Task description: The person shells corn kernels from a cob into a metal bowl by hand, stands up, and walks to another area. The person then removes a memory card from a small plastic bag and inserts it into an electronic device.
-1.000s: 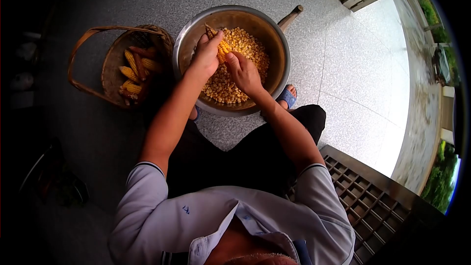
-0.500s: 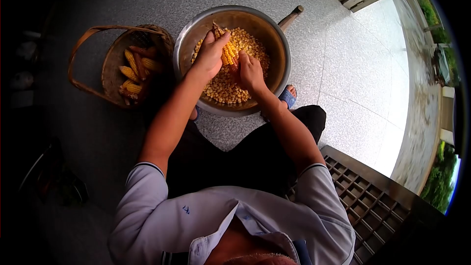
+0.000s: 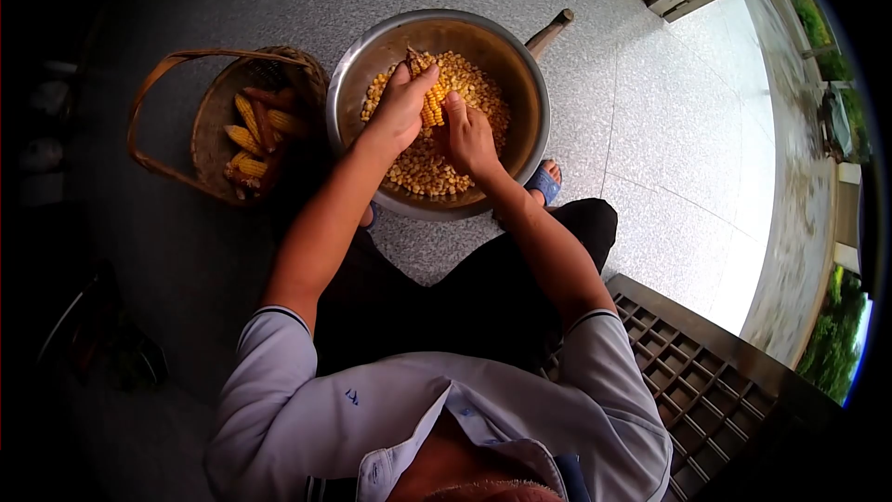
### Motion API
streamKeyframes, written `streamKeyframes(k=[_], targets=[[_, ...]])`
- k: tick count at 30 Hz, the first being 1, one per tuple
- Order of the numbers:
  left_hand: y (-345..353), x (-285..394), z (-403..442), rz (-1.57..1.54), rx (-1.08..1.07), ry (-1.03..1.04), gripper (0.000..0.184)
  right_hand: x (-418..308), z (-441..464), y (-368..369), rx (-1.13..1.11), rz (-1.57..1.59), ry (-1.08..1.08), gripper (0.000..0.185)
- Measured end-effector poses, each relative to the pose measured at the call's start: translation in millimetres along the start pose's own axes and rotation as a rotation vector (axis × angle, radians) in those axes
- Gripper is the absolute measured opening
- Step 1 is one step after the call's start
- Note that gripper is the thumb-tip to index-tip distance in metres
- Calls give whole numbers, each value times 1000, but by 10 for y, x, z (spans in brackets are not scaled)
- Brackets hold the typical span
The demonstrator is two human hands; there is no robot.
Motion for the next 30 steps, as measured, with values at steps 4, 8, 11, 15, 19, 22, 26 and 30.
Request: streamKeyframes(k=[4,8,11,15,19,22,26,30], targets=[[63,26,-10,-18,-56,9,32,-26,-52,-35,17,153,158,53],[32,54,-5,-8,-24,2,32,-32,-60,27,-55,370,213,47],[29,67,-20,45,9,31,31,-183,-99,77,-93,329,221,44],[35,46,-21,38,-7,29,30,-171,-98,56,-146,312,280,41],[-9,38,6,-68,-36,-27,29,-161,-84,24,-181,331,232,41],[-7,34,0,-79,-37,-36,28,-178,-89,-3,-169,351,214,41],[24,79,-12,-91,-30,-46,27,-164,-81,0,-221,414,231,39],[13,86,-18,-97,-11,-74,20,-91,-46,55,-102,567,223,38]])
Point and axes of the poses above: each hand's wrist, its own z-axis towards the middle knuckle, its own y-axis out of the palm, x = y × z, the point moved 5 cm from there along z, towards the middle knuckle, and after that the axes turned 3 degrees about -x, right-handed, at the moved point
